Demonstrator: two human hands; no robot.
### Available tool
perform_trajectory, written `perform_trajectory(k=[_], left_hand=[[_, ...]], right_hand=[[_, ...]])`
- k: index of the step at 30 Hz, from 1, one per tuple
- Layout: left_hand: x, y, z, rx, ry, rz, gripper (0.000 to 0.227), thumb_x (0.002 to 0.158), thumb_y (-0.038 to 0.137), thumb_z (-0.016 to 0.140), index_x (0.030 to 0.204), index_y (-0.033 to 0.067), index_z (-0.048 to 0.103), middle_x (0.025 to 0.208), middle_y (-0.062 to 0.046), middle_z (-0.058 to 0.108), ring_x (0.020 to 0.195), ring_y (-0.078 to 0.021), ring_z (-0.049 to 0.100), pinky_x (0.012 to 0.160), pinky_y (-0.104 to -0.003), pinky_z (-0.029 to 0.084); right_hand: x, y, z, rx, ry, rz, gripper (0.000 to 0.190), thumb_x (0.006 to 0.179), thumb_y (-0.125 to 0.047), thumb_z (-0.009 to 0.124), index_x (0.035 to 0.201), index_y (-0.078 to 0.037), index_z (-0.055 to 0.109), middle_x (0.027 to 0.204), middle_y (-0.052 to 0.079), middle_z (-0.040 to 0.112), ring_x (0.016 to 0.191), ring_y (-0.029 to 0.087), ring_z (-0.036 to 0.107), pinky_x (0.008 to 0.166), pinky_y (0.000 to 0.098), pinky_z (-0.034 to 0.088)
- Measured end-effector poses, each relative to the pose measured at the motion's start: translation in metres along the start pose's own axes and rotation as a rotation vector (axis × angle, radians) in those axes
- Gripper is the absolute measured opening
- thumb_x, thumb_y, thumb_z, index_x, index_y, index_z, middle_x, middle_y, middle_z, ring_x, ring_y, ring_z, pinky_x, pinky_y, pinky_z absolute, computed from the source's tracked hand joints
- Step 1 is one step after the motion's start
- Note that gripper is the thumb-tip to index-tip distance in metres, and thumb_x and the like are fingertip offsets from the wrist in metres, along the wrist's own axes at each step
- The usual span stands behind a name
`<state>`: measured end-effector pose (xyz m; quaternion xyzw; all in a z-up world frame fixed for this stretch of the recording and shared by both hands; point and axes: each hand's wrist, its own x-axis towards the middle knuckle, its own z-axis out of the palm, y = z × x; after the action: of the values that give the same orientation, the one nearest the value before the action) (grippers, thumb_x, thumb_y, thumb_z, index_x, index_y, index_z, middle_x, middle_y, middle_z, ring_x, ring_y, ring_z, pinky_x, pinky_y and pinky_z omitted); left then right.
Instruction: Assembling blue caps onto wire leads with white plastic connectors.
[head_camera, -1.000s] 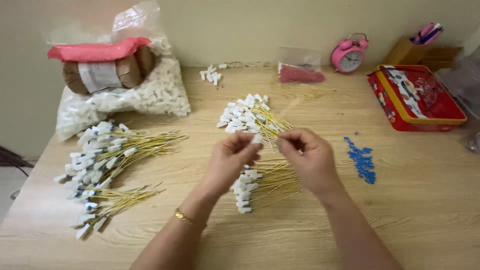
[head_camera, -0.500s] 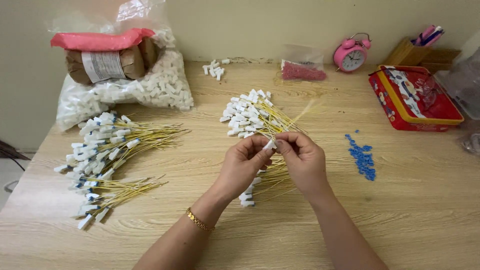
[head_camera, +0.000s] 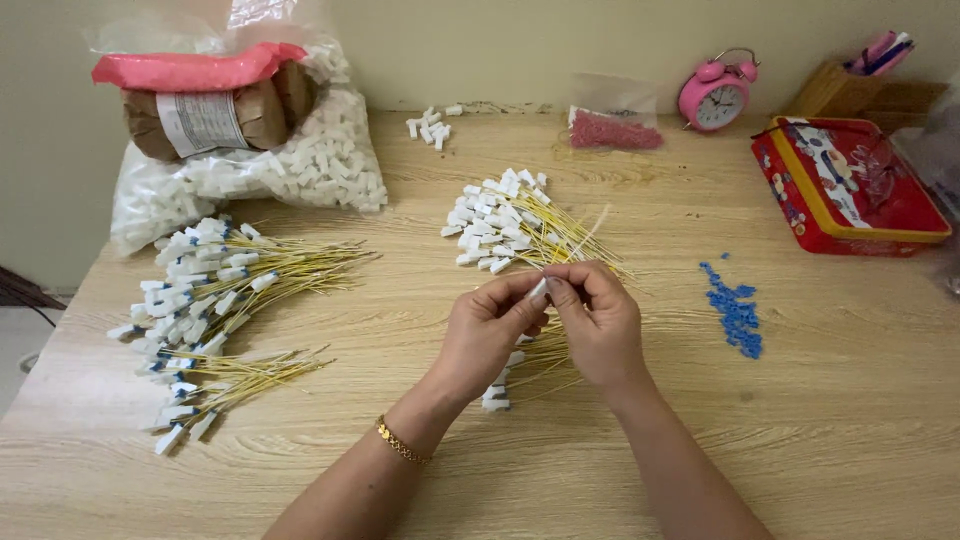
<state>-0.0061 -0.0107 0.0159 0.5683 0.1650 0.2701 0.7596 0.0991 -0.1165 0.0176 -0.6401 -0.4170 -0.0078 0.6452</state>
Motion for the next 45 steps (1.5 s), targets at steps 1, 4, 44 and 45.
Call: perform_trajectory(k=[1,4,44,45], left_hand=[[0.001,-0.001,0.0,0.001,-0.001,-0.001,0.031,0.093,0.012,0.075,0.122,0.0028,0.074,0.091,-0.013,0.076,0.08,-0.0176,0.074,0.069,-0.027,0.064],[0.002,-0.005,0.0,-0.06,0.024,-0.011,0.029,0.095,0.008,0.071,0.123,0.0018,0.073,0.091,-0.013,0.076,0.079,-0.017,0.073,0.071,-0.027,0.064],[0.084,0.013,-0.042,1.381,0.063,0.718,0.019,0.083,0.021,0.08,0.101,0.0189,0.072,0.086,-0.003,0.072,0.08,-0.0243,0.073,0.074,-0.036,0.058],[0.07,0.029,-0.037,1.246,0.072,0.628,0.019,0.087,0.019,0.078,0.105,0.0164,0.071,0.086,-0.005,0.074,0.082,-0.0241,0.074,0.074,-0.038,0.058]], right_hand=[[0.0,-0.002,0.0,0.001,0.001,0.001,0.009,0.099,-0.004,0.069,0.102,0.002,0.074,0.079,0.015,0.068,0.072,0.019,0.072,0.069,0.034,0.06],[-0.002,-0.008,0.004,-0.041,-0.033,-0.021,0.013,0.096,0.001,0.067,0.106,0.001,0.075,0.091,0.014,0.071,0.077,0.021,0.075,0.07,0.034,0.062],[0.063,0.158,-0.192,-1.336,-0.228,0.526,0.031,0.097,-0.05,0.061,0.118,-0.035,0.078,0.112,0.003,0.076,0.111,0.031,0.071,0.098,0.053,0.049],[0.064,0.159,-0.189,-1.366,-0.214,0.488,0.027,0.095,-0.048,0.064,0.112,-0.034,0.08,0.108,0.005,0.077,0.108,0.033,0.072,0.097,0.0535,0.048]])
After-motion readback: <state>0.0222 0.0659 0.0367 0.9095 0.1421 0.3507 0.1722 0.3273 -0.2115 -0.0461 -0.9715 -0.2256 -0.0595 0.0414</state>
